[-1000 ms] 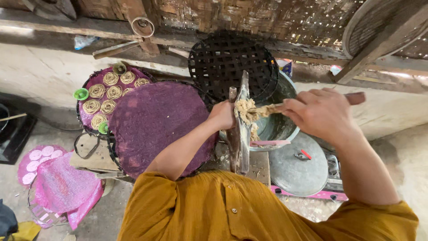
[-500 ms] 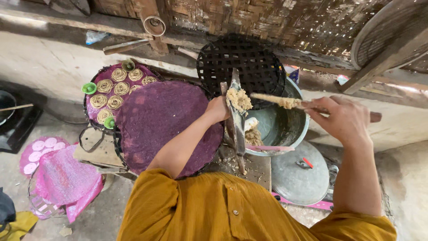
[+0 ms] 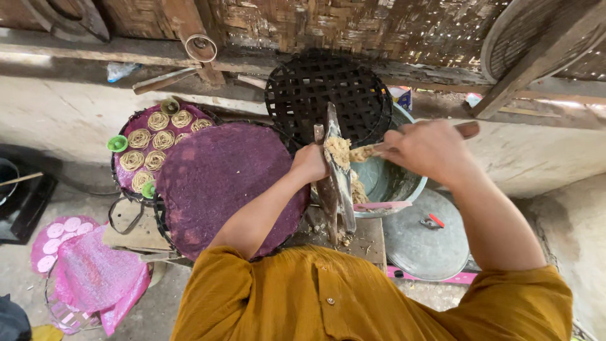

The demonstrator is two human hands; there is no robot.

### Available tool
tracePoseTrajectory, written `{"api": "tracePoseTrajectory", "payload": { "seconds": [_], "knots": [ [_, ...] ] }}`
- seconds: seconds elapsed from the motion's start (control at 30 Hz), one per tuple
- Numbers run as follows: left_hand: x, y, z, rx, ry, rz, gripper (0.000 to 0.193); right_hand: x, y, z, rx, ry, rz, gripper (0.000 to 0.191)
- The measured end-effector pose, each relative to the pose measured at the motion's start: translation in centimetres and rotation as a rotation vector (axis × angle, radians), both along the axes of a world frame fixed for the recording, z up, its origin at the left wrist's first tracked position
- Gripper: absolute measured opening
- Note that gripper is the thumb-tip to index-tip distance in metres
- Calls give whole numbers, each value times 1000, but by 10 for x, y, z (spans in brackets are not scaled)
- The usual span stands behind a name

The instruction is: The person uses a manual noodle press to extrude dough into thin strands, forming spiral coils on a purple mat. They repeatedly load dough into the press, push the plunger, and arrange the formed noodles into neat piles.

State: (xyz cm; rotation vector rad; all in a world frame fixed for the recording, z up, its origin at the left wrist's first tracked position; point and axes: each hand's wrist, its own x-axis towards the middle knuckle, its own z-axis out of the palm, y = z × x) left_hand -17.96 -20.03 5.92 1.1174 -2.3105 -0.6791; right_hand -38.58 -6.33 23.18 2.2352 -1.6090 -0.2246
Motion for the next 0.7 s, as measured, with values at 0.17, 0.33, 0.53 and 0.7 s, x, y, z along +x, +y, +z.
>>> {"api": "tracePoseTrajectory", "payload": {
  "seconds": [0.17, 0.33, 0.53, 0.7],
  "knots": [
    [3, -4, -3, 96, -70, -24, 38, 24, 4, -23, -254, 76, 321, 13],
    [17, -21, 0, 120, -80, 11, 38, -31, 39, -15, -431, -209, 158, 15],
    [4, -19, -5, 110, -46, 34, 41, -33, 32, -99, -437, -1134, -330, 30],
    [5, -23, -7, 204, -55, 74, 46, -7, 36, -180, -395, -1247, -309, 30]
  ]
}}
